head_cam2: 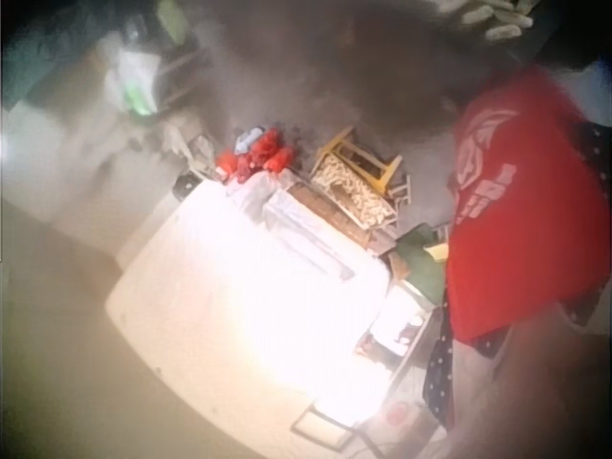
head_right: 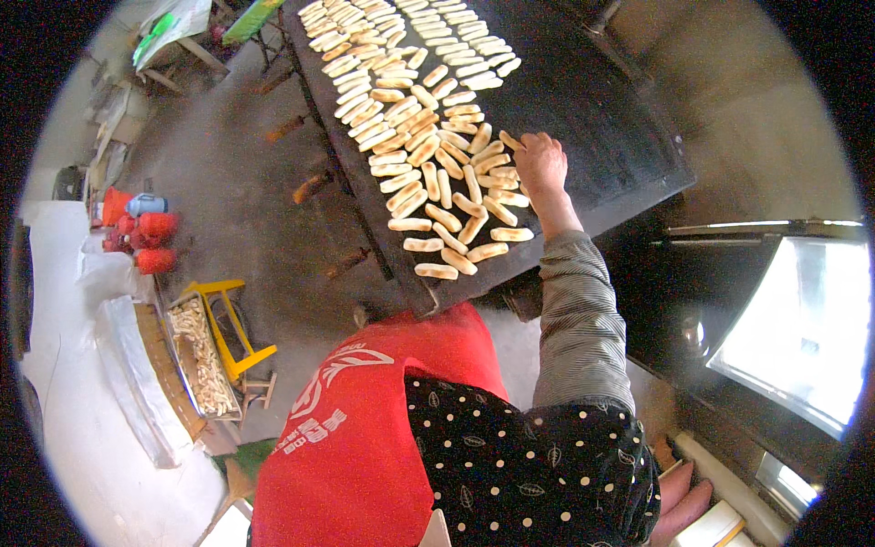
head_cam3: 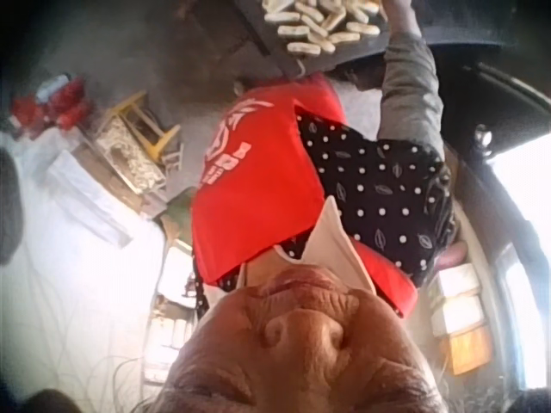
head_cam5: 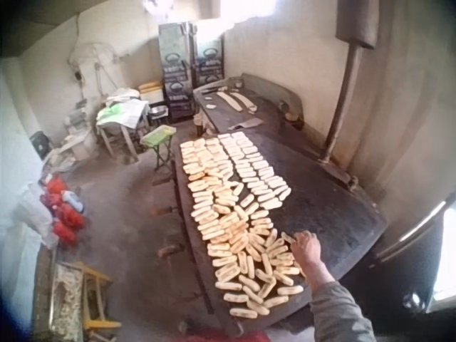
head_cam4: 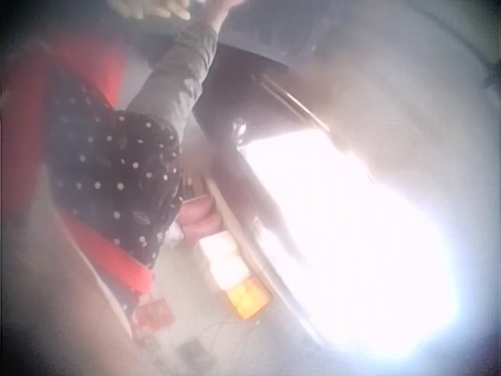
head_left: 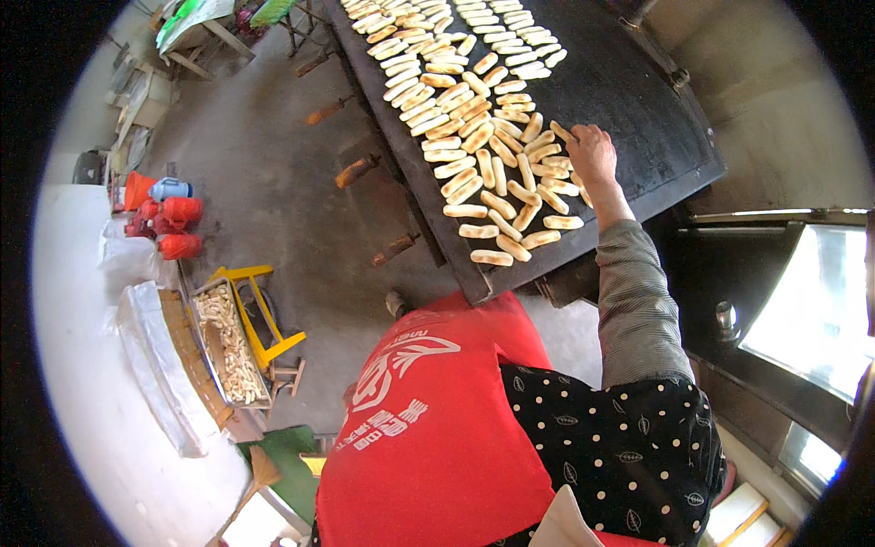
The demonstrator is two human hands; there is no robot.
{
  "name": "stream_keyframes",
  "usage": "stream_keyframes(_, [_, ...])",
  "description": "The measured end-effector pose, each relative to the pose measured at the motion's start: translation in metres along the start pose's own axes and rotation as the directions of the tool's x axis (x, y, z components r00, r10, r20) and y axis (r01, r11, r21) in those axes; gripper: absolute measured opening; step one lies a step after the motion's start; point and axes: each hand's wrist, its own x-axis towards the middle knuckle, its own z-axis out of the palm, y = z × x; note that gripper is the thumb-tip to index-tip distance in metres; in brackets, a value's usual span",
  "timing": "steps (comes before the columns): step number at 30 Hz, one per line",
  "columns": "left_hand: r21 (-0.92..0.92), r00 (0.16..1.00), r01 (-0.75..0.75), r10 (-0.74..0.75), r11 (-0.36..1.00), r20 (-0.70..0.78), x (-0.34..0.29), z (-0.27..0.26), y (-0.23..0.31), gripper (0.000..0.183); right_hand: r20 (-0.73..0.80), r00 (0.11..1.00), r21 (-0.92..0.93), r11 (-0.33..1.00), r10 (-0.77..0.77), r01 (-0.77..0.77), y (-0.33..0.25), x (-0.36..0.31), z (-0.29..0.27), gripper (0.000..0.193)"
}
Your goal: The person cuts long strips of dough into small pieces using a cleaver, then shapes each piece by hand and places them in rows on a large flat surface. The person repeats this cycle, cutting more dough and arranging the shaped pieces.
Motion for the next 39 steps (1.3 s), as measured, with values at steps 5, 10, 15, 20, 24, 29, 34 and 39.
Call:
stream_keyframes(5, [0.026, 1.0, -0.001, 0.001, 1.0, -0.017, -0.009, -0.004, -0.011, 0.022, 0.056, 0.998, -0.075, 0.997, -0.002, 0.006, -0.008, -0.008, 0.001, 0.019])
stream_keyframes(10, [0.112, 1.0, -0.028, 0.028, 0.993, -0.004, -0.007, -0.014, -0.025, 0.022, -0.07, 0.997, 0.008, 1.0, 0.015, -0.014, -0.013, -0.017, -0.006, 0.019])
stream_keyframes(15, [0.324, 0.981, -0.192, 0.179, 0.927, 0.069, 0.031, -0.033, -0.026, 0.022, -0.258, 0.966, 0.159, 0.986, -0.002, 0.045, -0.046, -0.044, -0.028, 0.015])
stream_keyframes(20, [0.528, 0.896, -0.439, 0.4, 0.727, 0.194, 0.09, -0.074, -0.017, 0.022, -0.15, 0.986, 0.404, 0.915, 0.067, 0.0, -0.153, -0.12, -0.022, 0.037])
stream_keyframes(24, [0.552, 0.798, -0.581, 0.554, 0.599, 0.238, 0.141, -0.113, -0.006, 0.022, 0.272, 0.952, 0.578, 0.815, -0.143, -0.042, -0.266, -0.192, 0.008, 0.04])
stream_keyframes(29, [0.5, 0.866, -0.497, 0.437, 0.709, 0.241, 0.214, -0.164, -0.009, 0.017, 0.558, 0.76, 0.577, 0.814, -0.333, -0.066, -0.365, -0.238, 0.05, 0.044])
stream_keyframes(34, [-0.411, 0.965, 0.221, -0.138, 0.884, 0.223, 0.254, -0.204, -0.009, 0.015, 0.716, 0.679, 0.32, 0.941, -0.163, -0.112, -0.411, -0.236, 0.085, 0.048])
stream_keyframes(39, [0.051, 0.95, -0.284, 0.274, 0.957, 0.152, 0.263, -0.269, 0.02, 0.012, 0.772, 0.618, 0.236, 0.97, -0.149, -0.06, -0.434, -0.237, 0.117, 0.045])
